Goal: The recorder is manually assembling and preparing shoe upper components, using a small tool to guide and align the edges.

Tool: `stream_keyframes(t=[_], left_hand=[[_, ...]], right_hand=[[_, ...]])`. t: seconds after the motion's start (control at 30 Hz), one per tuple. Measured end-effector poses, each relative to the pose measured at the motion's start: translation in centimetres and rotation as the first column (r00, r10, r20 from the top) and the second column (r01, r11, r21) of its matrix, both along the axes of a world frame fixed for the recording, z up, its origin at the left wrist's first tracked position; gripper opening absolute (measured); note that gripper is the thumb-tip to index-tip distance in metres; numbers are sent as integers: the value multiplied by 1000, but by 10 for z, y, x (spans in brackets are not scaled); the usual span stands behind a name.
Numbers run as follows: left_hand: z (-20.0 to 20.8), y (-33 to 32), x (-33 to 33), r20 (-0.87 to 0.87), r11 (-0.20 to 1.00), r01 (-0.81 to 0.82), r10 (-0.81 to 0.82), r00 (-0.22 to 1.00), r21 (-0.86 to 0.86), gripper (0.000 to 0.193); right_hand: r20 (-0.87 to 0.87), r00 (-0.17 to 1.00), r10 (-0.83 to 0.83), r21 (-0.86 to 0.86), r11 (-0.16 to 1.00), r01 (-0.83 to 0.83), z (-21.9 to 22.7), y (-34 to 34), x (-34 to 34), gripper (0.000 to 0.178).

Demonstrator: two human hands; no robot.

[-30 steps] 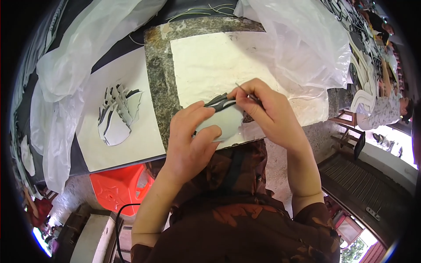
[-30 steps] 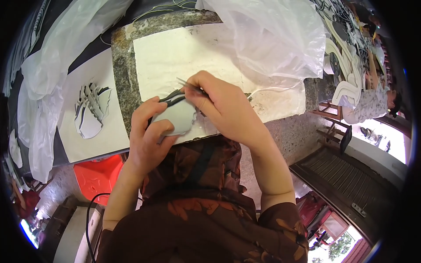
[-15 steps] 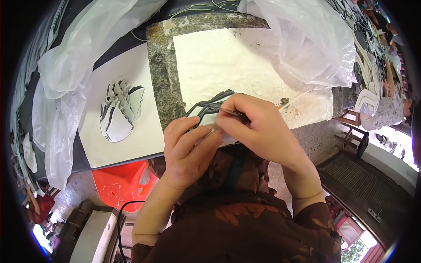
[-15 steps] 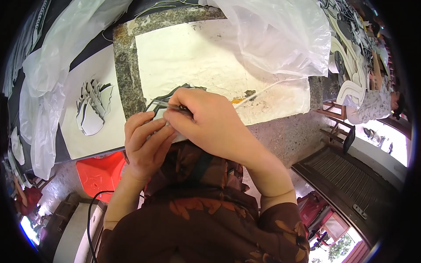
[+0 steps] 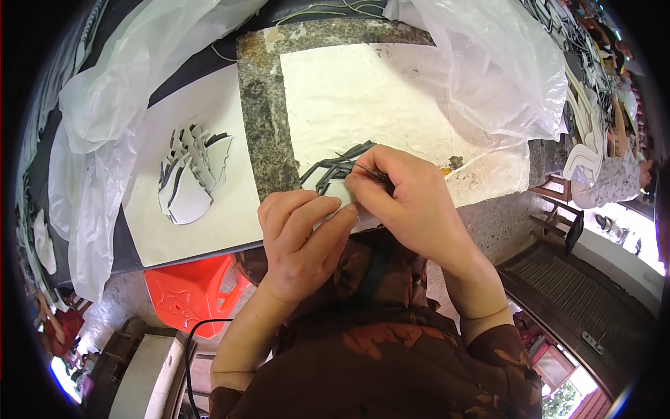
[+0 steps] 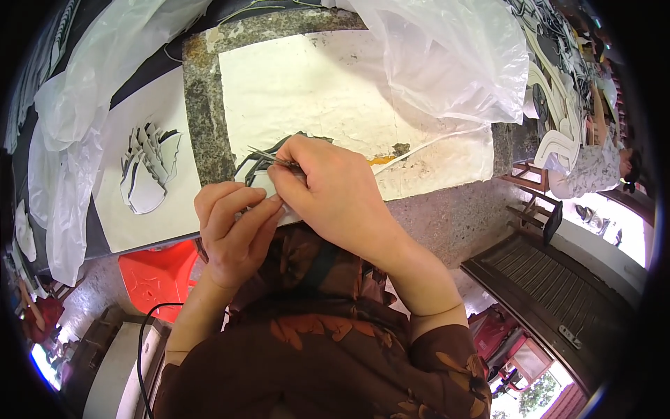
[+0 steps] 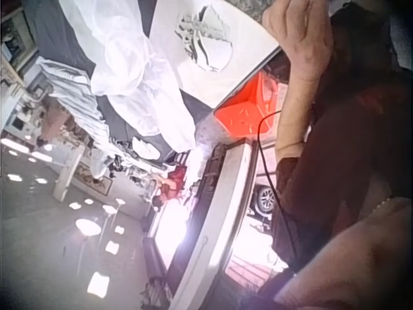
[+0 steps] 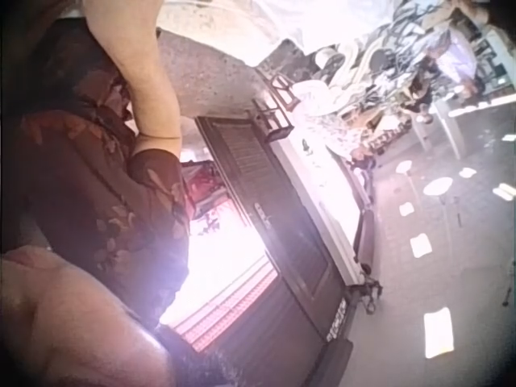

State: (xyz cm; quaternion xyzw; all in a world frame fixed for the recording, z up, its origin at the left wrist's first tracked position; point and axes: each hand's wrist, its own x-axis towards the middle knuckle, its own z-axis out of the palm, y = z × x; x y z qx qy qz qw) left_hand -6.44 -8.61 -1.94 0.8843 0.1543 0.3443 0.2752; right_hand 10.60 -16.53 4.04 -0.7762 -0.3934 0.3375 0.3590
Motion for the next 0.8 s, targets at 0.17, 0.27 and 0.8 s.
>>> stream_keyframes(t=[0.17, 0.27, 0.8], left_hand=[[0, -1, -1, -7, 1000, -11, 11, 1000, -3, 30], [2, 0, 1, -22, 1000, -13, 13, 1000, -4, 29], [9, 3, -2, -184, 1000, -14, 15, 983, 8, 22]], right_hand=[[-13, 1000, -1, -9, 1000, 0, 1, 1, 0, 16], [-29, 999, -18, 5, 1000, 18, 0, -1, 2, 16], [35, 999, 36, 16, 999, -36, -1, -1, 2, 17]])
